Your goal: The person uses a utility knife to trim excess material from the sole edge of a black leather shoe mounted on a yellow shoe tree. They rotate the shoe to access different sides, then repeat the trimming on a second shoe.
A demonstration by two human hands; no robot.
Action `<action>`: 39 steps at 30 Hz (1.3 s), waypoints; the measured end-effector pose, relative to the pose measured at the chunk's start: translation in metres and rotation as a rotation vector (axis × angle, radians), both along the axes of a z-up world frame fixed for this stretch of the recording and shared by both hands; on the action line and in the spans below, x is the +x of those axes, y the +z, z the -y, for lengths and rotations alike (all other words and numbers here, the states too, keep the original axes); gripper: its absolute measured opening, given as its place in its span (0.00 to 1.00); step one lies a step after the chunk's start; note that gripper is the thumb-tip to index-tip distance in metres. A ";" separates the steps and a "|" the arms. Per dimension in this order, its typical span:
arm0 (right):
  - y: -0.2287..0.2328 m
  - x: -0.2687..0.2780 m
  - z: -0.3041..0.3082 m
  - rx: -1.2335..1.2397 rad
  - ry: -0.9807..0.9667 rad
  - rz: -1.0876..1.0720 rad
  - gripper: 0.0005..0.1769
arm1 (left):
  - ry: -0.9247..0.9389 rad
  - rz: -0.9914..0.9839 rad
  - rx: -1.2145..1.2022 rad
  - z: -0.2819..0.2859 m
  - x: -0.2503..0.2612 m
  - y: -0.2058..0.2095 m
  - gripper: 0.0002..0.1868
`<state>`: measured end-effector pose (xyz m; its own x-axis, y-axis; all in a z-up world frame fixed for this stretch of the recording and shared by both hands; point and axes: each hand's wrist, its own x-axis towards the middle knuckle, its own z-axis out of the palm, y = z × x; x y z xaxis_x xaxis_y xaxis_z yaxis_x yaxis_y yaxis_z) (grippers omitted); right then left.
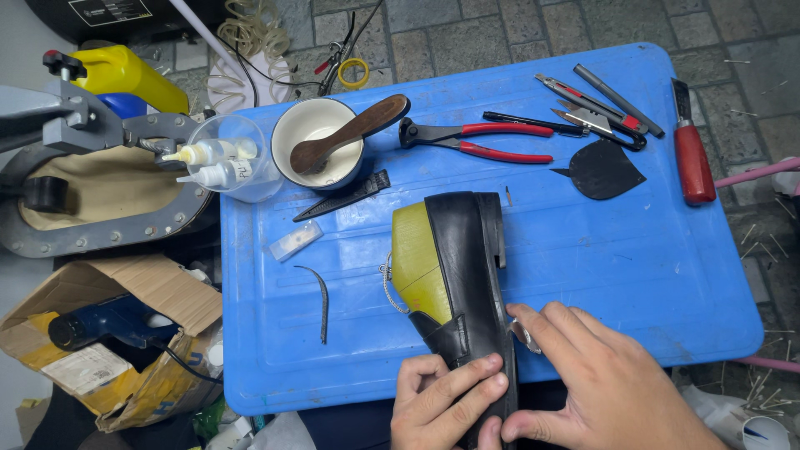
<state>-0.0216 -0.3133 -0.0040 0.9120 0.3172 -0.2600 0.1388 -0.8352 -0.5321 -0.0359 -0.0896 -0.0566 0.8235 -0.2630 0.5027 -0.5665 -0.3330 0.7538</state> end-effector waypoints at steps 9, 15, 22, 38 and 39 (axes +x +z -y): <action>-0.005 -0.003 0.000 0.102 -0.006 0.085 0.65 | -0.002 0.017 0.003 -0.002 0.003 0.002 0.17; -0.005 -0.003 -0.001 0.098 -0.029 0.047 0.65 | 0.014 -0.002 -0.002 -0.002 0.001 0.003 0.17; -0.001 0.002 -0.004 0.223 -0.114 -0.006 0.52 | 0.011 -0.049 -0.048 -0.008 -0.001 -0.004 0.21; -0.064 0.020 0.000 0.906 -0.529 -0.302 0.29 | -0.478 -0.050 0.269 -0.038 0.096 0.073 0.13; -0.067 0.021 0.000 0.947 -0.557 -0.329 0.29 | -0.550 -0.042 0.292 -0.036 0.107 0.075 0.12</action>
